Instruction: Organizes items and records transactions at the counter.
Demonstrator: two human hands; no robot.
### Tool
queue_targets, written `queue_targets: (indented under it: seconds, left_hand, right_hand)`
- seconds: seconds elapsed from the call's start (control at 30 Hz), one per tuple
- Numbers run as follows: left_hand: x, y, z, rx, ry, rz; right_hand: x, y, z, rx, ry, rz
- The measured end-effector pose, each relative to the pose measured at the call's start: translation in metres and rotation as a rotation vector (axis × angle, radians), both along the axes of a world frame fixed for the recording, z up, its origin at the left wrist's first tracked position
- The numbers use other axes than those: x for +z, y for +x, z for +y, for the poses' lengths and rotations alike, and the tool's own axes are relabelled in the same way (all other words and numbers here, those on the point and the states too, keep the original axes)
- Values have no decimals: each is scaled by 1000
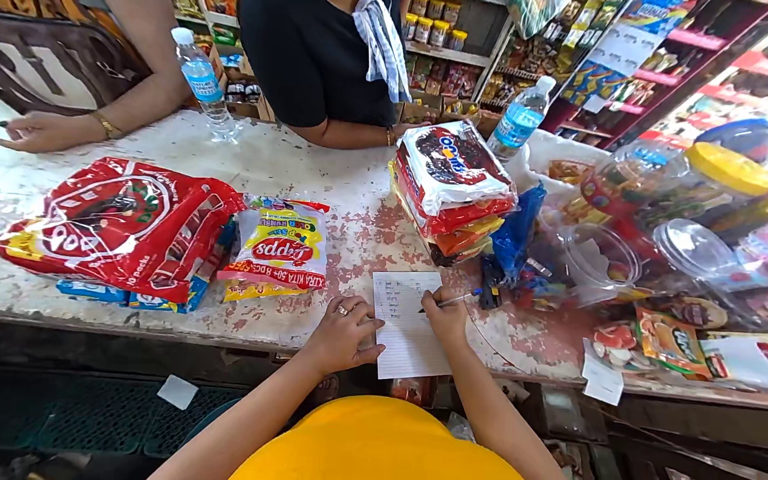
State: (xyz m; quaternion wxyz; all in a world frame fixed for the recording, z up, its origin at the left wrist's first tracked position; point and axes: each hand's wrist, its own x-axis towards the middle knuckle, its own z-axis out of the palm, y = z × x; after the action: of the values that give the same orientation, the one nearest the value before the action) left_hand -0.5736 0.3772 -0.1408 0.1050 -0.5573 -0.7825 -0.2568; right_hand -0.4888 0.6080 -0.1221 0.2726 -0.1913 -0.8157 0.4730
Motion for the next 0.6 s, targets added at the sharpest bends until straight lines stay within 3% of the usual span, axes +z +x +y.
queue_targets:
  seconds: [0.1, 0.3, 0.43, 0.6]
  left_hand:
    - [0, 0, 0, -1, -1, -5]
    - [0, -1, 1, -4, 1, -6]
    - [-1, -2, -1, 0, -2, -17]
    - [4, 5, 5, -42, 1, -104]
  right_hand:
    - [4, 1, 5, -46, 10, -75]
    - [-4, 4, 5, 110, 21, -29]
    - [1, 3, 2, 133, 25, -116]
    - [7, 15, 2, 61, 212, -220]
